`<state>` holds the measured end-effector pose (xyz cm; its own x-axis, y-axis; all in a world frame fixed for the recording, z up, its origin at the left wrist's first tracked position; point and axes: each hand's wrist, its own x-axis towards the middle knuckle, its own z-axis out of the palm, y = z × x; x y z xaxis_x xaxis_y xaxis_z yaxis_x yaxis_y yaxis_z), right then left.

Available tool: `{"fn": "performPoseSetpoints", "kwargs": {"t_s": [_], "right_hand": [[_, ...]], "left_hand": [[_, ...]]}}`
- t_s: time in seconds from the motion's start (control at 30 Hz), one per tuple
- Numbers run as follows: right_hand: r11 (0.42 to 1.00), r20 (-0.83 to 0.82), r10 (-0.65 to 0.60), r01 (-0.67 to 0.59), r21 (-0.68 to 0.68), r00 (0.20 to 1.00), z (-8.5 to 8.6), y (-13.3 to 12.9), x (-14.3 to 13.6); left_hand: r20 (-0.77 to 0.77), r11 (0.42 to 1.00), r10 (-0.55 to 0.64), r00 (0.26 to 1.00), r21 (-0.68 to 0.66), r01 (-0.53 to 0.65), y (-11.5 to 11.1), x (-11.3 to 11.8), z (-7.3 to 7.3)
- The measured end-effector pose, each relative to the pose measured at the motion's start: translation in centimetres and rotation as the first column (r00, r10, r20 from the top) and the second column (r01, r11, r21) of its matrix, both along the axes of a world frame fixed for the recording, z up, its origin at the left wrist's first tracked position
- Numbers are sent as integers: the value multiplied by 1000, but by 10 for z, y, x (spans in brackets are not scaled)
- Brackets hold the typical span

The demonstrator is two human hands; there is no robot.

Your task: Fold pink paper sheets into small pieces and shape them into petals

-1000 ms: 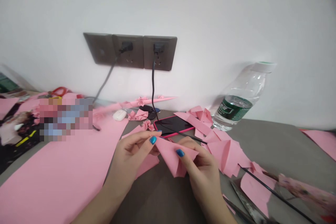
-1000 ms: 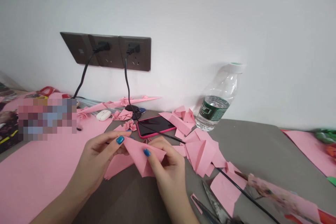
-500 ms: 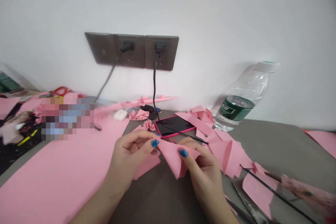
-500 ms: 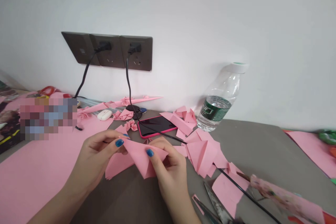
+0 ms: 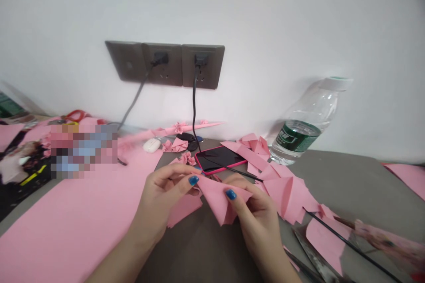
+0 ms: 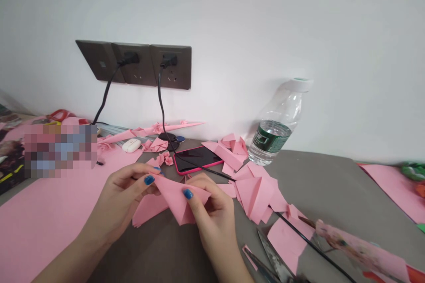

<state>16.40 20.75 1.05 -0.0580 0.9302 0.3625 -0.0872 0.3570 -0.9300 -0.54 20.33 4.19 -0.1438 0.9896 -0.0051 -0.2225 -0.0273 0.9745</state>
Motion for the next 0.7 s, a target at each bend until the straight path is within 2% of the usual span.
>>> {"fn": "performPoseSetpoints", "kwargs": {"t_s": [0.23, 0.5, 0.7], "right_hand": [[1000, -1, -8, 8, 16, 1000, 1, 0, -1], [999, 14, -14, 13, 37, 1000, -1, 0, 0], [998, 35, -18, 16, 61, 999, -1, 0, 0]], "left_hand": [[81, 999, -5, 997, -52, 9, 1, 0, -3], [107, 993, -19, 994, -112, 31, 0, -2, 0], [102, 995, -55, 993, -74, 63, -2, -1, 1]]}}
